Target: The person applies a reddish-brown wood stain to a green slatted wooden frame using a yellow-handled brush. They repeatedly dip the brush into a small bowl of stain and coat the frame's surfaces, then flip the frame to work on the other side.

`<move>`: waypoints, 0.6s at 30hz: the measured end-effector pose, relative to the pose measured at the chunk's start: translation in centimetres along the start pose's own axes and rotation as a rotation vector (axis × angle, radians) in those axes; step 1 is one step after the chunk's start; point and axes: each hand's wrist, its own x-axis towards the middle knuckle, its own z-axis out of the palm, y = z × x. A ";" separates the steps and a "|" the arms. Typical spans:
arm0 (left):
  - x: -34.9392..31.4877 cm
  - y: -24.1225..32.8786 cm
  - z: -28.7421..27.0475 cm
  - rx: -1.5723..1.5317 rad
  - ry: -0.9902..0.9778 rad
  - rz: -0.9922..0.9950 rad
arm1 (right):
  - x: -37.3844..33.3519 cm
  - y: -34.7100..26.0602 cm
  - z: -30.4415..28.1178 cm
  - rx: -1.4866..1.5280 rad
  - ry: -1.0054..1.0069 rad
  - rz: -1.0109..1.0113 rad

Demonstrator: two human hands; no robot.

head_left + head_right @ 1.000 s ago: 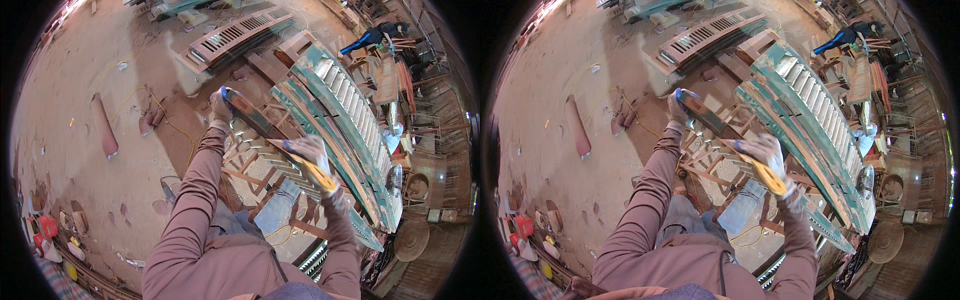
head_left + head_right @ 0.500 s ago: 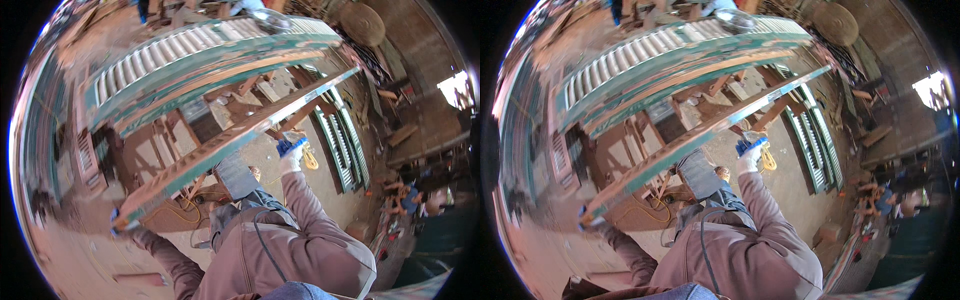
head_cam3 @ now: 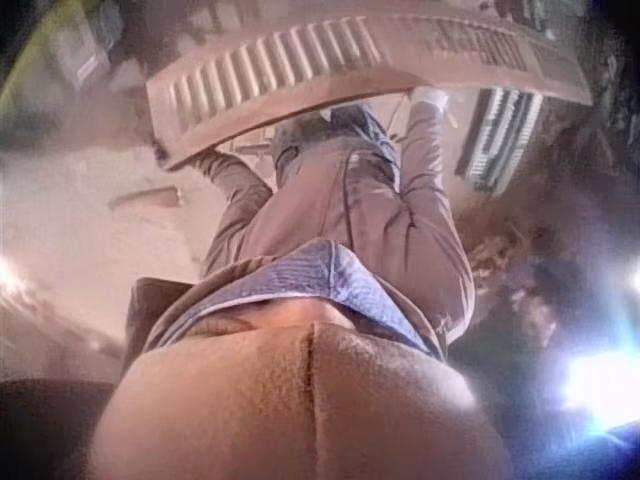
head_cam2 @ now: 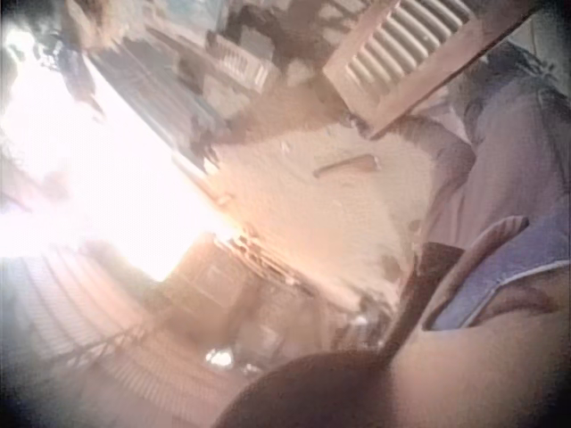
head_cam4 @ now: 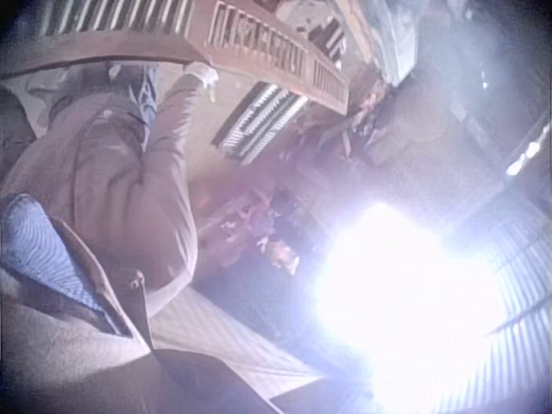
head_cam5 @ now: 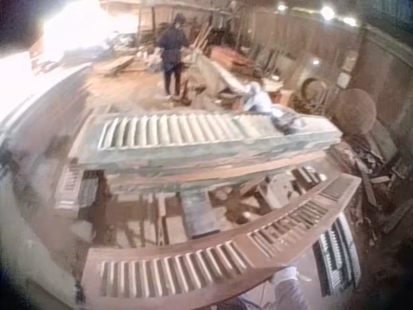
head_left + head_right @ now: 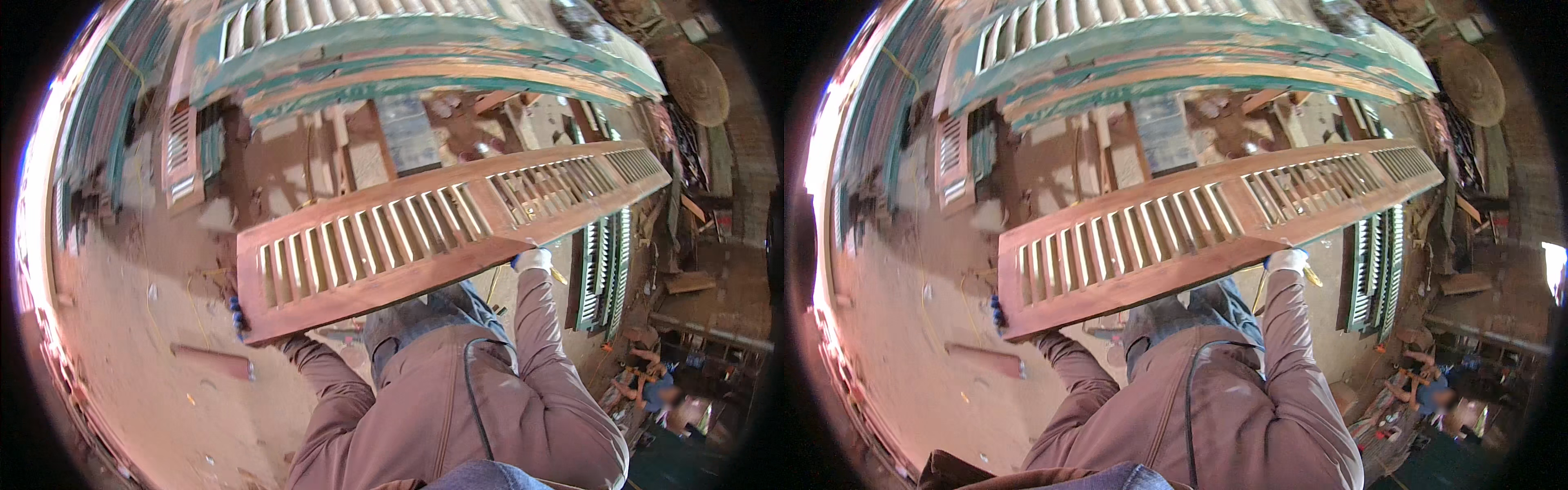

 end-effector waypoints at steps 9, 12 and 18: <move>-4.0 4.1 3.1 -0.238 -0.254 -0.236 | 5.2 -1.3 7.1 0.162 -0.018 -0.146; -5.1 4.3 4.7 -0.264 -0.297 -0.301 | 7.5 -1.7 9.5 0.294 0.246 -0.248; -4.3 2.2 5.3 -0.263 -0.361 -0.356 | 6.2 -5.1 4.8 0.285 0.079 -0.225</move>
